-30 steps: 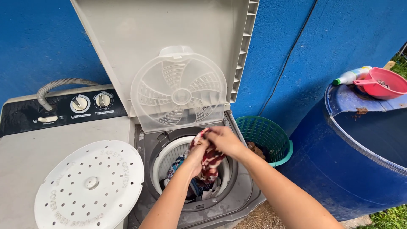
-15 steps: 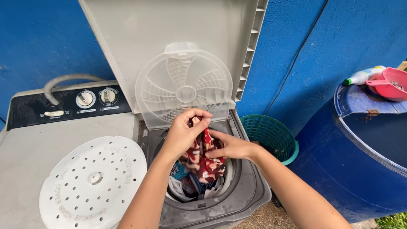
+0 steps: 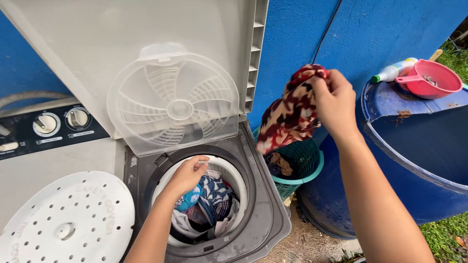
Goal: Taking laundry out of a washing machine spin dryer compartment and placing it into a basket.
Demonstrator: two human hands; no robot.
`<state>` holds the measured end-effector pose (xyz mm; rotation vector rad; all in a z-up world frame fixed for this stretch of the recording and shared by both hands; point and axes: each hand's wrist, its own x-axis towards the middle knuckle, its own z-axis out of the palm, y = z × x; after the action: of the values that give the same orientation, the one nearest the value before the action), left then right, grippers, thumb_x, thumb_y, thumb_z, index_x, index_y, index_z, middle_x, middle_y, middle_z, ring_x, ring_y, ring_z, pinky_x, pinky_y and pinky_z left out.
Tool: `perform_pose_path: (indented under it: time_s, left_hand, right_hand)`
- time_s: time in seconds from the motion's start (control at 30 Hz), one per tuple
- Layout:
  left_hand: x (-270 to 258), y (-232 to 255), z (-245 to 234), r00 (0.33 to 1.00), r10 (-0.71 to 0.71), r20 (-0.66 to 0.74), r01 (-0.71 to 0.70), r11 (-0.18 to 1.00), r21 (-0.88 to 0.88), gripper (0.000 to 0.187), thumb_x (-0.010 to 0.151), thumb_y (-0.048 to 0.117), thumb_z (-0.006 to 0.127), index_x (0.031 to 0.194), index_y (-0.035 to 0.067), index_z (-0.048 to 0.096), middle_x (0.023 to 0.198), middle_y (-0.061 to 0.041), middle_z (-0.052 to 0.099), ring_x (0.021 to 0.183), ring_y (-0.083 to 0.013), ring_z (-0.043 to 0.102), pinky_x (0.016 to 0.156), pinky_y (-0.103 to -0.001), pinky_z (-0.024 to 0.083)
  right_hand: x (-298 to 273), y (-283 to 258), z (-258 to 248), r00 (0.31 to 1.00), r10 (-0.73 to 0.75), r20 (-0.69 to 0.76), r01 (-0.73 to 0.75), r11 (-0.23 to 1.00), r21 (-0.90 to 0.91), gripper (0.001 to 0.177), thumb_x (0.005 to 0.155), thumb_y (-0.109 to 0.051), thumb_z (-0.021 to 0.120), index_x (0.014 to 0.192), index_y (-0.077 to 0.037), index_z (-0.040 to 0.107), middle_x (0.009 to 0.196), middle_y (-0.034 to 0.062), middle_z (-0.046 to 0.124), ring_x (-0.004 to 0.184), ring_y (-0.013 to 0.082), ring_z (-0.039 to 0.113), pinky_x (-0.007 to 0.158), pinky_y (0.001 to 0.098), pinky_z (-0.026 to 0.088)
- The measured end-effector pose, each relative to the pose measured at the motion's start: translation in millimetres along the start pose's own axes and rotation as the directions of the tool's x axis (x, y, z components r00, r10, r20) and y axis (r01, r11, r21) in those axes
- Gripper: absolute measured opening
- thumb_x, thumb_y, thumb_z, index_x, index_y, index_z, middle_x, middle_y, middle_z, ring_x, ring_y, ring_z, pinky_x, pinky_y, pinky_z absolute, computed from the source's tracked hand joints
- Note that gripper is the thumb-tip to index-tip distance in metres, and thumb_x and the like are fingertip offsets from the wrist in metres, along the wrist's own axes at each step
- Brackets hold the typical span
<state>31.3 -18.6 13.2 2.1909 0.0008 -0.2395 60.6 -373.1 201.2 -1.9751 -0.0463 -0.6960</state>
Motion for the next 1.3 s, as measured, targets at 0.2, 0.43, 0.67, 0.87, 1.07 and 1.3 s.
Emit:
perform_pose_path:
  time_s: [0.2,0.43,0.67,0.87,1.07,1.3]
  left_hand:
    - [50,-96,61,0.987,-0.095,0.132,0.065,0.975,0.213,0.040,0.088,0.029,0.072,0.128,0.020,0.067,0.126,-0.014,0.069,0.116,-0.0276,0.067,0.097,-0.038,0.052]
    - [86,-179,108,0.892,-0.443,0.093,0.316,0.758,0.571,0.067,0.086,0.032,0.078,0.145,0.015,0.053,0.146,-0.018,0.055,0.134,-0.0357,0.057,0.107,-0.044,0.048]
    - [59,-136,94,0.701,-0.705,-0.106,0.642,0.559,0.525,0.089,0.085,0.044,0.084,0.154,0.014,0.037,0.160,-0.014,0.036,0.145,-0.0333,0.043,0.107,-0.049,0.049]
    - [96,-175,102,0.850,-0.522,-0.076,0.504,0.761,0.408,0.052,0.090,0.043,0.070,0.130,0.010,0.068,0.140,-0.020,0.061,0.130,-0.0362,0.059,0.107,-0.047,0.049]
    - [56,-57,51,1.000,-0.020,0.014,0.018,0.993,0.115,0.044,0.084,0.035,0.070,0.116,0.007,0.063,0.112,-0.021,0.070,0.107,-0.0390,0.067,0.091,-0.048,0.052]
    - [-35,34,-16,0.955,0.290,-0.057,-0.290,0.957,0.016,0.039,0.088,0.022,0.073,0.122,0.016,0.058,0.117,-0.013,0.057,0.109,-0.0329,0.063,0.091,-0.043,0.050]
  right_hand:
    - [-1,96,15,0.917,0.352,0.187,-0.018,0.506,-0.862,0.084,0.088,-0.062,0.076,0.139,-0.002,0.047,0.128,0.0296,0.057,0.116,0.0463,0.058,0.088,0.0526,0.050]
    - [-98,53,64,0.910,0.059,0.410,0.168,0.852,-0.496,0.035,0.090,-0.028,0.065,0.122,-0.012,0.065,0.113,0.0139,0.068,0.107,0.0327,0.068,0.091,0.0446,0.057]
    - [-152,40,105,0.494,-0.011,0.869,0.319,0.932,-0.169,0.029,0.095,-0.024,0.059,0.118,-0.010,0.067,0.115,0.0154,0.071,0.101,0.0352,0.070,0.090,0.0457,0.055]
    - [-169,52,140,0.437,0.097,0.894,0.312,0.916,-0.252,0.032,0.095,-0.028,0.058,0.122,-0.011,0.065,0.115,0.0145,0.071,0.104,0.0360,0.069,0.093,0.0478,0.053]
    - [-170,80,188,0.632,0.023,0.774,0.237,0.946,-0.221,0.068,0.084,-0.028,0.074,0.140,-0.002,0.046,0.131,0.0279,0.057,0.111,0.0484,0.058,0.089,0.0545,0.049]
    - [-150,65,192,0.851,-0.029,0.525,0.120,0.983,-0.141,0.046,0.084,-0.004,0.065,0.129,-0.013,0.059,0.125,0.0176,0.067,0.114,0.0409,0.066,0.094,0.0462,0.053]
